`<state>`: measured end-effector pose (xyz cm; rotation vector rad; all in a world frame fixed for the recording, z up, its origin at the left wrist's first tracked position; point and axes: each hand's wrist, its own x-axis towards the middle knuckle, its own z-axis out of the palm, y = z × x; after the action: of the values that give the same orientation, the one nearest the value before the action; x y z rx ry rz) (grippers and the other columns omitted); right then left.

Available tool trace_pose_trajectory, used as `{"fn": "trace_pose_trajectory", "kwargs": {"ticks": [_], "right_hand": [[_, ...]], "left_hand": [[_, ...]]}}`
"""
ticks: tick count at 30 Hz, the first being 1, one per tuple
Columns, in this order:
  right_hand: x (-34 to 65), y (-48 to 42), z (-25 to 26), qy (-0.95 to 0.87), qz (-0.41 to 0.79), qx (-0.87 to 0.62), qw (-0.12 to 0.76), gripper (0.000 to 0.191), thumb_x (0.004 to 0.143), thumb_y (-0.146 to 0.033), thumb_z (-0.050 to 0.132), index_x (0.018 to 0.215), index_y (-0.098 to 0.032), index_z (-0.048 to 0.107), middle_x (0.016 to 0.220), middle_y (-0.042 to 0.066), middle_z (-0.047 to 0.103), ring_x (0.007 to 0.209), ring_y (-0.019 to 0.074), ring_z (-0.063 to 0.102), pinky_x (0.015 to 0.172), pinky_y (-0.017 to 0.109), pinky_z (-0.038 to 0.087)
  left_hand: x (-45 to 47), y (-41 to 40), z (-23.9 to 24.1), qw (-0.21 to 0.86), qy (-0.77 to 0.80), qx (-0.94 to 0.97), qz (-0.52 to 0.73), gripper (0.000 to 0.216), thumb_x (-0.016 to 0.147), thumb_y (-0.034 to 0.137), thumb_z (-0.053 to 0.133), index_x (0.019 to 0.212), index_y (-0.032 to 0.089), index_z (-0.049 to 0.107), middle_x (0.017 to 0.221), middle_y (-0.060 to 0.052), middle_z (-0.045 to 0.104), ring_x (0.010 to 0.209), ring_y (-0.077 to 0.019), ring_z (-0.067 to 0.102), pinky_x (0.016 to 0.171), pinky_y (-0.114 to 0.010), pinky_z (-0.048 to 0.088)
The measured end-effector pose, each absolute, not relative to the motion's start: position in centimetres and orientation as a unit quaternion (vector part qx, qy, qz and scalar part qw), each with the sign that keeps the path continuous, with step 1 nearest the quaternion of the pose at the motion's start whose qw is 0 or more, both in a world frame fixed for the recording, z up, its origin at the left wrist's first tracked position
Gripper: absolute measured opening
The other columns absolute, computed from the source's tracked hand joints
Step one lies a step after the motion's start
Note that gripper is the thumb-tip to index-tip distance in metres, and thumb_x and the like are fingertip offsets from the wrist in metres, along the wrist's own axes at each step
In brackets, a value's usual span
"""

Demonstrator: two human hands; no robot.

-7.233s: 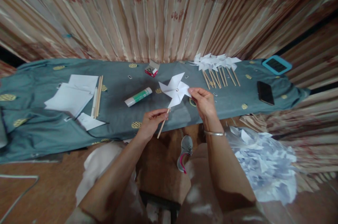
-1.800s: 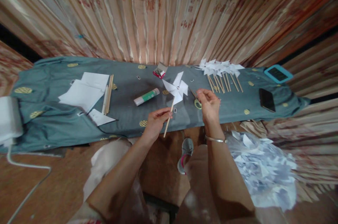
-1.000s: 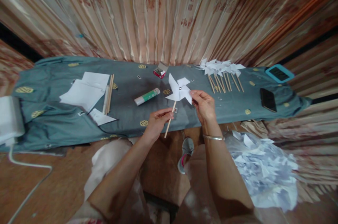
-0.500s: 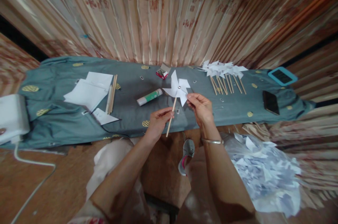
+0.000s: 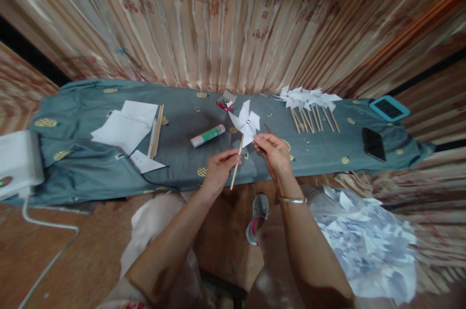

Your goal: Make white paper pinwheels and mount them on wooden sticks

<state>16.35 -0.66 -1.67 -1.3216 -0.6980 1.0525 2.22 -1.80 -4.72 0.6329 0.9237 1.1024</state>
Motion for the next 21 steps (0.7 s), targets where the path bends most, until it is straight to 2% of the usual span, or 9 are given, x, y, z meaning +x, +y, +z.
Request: {"fn": "trace_pose_trajectory", "kwargs": {"ticks": [10, 14, 17, 21], "right_hand": [[15.5, -1.0, -1.9, -0.337, 0.47, -0.563, 0.59, 0.027, 0.049, -0.04, 0.084, 0.063, -0.021, 0.07, 0.061, -0.001, 0.069, 0.053, 0.0087, 0.055, 0.056, 0.024, 0.043], [14.8, -1.7, -2.0, -0.373, 0.47, -0.573, 0.557, 0.03, 0.048, -0.044, 0.083, 0.063, -0.021, 0.07, 0.06, -0.001, 0.069, 0.055, 0.0109, 0.057, 0.059, 0.025, 0.046], [14.2, -2.2, -2.3, -0.408, 0.473, -0.568, 0.537, 0.026, 0.054, -0.044, 0.081, 0.064, -0.021, 0.071, 0.063, -0.001, 0.07, 0.06, 0.0127, 0.06, 0.062, 0.026, 0.048], [13.7, -2.5, -2.5, -0.398, 0.47, -0.569, 0.545, 0.023, 0.055, -0.041, 0.08, 0.063, -0.022, 0.071, 0.062, -0.001, 0.07, 0.058, 0.0122, 0.059, 0.062, 0.026, 0.047]], "left_hand": [[2.1, -1.6, -4.2, 0.707, 0.422, 0.269, 0.499, 0.031, 0.049, 0.029, 0.084, 0.075, 0.016, 0.076, 0.068, -0.002, 0.071, 0.061, -0.0106, 0.06, 0.064, -0.024, 0.048], [2.2, -1.4, -4.2, 0.698, 0.424, 0.273, 0.508, 0.031, 0.053, 0.03, 0.082, 0.081, 0.017, 0.076, 0.068, -0.001, 0.07, 0.063, -0.0103, 0.059, 0.065, -0.023, 0.047], [2.4, -1.3, -4.5, 0.683, 0.425, 0.286, 0.521, 0.028, 0.058, 0.028, 0.08, 0.084, 0.018, 0.077, 0.075, -0.002, 0.071, 0.066, -0.0102, 0.059, 0.066, -0.022, 0.046], [2.8, -1.2, -5.1, 0.672, 0.414, 0.299, 0.536, 0.027, 0.06, 0.027, 0.077, 0.086, 0.019, 0.077, 0.079, -0.001, 0.07, 0.069, -0.0101, 0.058, 0.066, -0.022, 0.046]]}}
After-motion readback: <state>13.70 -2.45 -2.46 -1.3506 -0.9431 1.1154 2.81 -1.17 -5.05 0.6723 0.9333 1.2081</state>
